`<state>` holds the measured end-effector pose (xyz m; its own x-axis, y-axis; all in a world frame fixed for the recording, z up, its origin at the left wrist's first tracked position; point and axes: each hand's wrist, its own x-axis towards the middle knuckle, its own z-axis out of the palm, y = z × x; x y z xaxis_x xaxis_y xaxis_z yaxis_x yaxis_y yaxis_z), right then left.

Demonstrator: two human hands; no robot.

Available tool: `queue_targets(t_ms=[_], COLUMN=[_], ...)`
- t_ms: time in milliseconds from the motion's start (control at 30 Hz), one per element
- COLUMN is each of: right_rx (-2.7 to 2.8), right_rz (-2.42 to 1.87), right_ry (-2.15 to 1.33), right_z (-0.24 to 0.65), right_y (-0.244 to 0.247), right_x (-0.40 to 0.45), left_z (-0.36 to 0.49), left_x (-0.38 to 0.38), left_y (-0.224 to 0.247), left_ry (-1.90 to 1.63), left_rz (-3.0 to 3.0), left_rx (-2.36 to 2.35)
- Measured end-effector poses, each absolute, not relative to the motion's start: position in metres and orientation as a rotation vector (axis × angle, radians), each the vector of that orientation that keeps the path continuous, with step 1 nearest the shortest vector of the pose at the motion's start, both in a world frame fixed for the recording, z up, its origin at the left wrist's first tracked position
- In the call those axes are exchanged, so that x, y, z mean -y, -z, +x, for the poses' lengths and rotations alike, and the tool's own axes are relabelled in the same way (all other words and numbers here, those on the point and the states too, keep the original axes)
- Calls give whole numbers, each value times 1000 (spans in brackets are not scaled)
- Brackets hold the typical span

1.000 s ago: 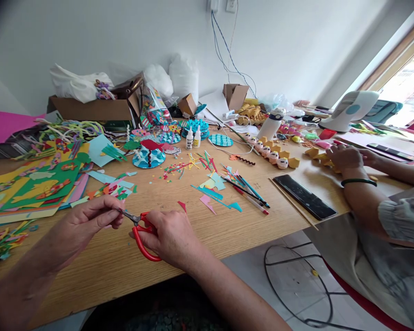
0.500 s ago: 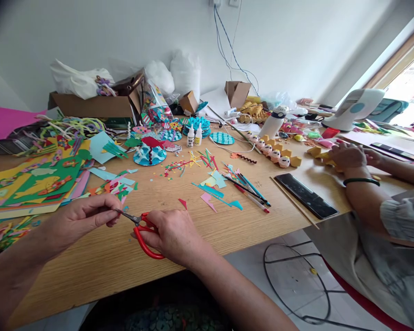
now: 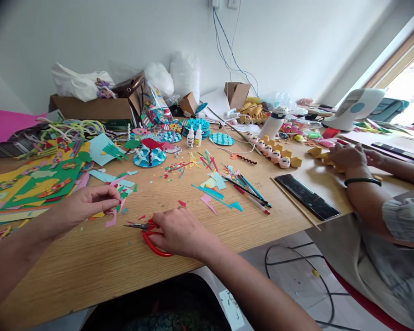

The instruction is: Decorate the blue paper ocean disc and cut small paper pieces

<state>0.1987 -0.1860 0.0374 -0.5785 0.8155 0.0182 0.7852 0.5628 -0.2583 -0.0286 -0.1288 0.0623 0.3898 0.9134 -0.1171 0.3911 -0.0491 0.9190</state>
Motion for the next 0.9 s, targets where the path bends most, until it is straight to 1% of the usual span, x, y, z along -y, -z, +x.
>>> queue_targets(t_ms=[300,600,900], right_rx=[2783,2695,2682], right_rz=[-1331,-1266,-1204], right_ry=[-184,-291,-327], right_z=[213,223,231], right_y=[-34,-21,-15], right_x=[167,155,152], left_z=[27,62,61], left_x=[62,-3,-22], left_y=[-54,-22,-14], left_ry=[-458,-348,-259], left_rz=[1978,2130,2219], left_rx=[-1183,-1165,-1232])
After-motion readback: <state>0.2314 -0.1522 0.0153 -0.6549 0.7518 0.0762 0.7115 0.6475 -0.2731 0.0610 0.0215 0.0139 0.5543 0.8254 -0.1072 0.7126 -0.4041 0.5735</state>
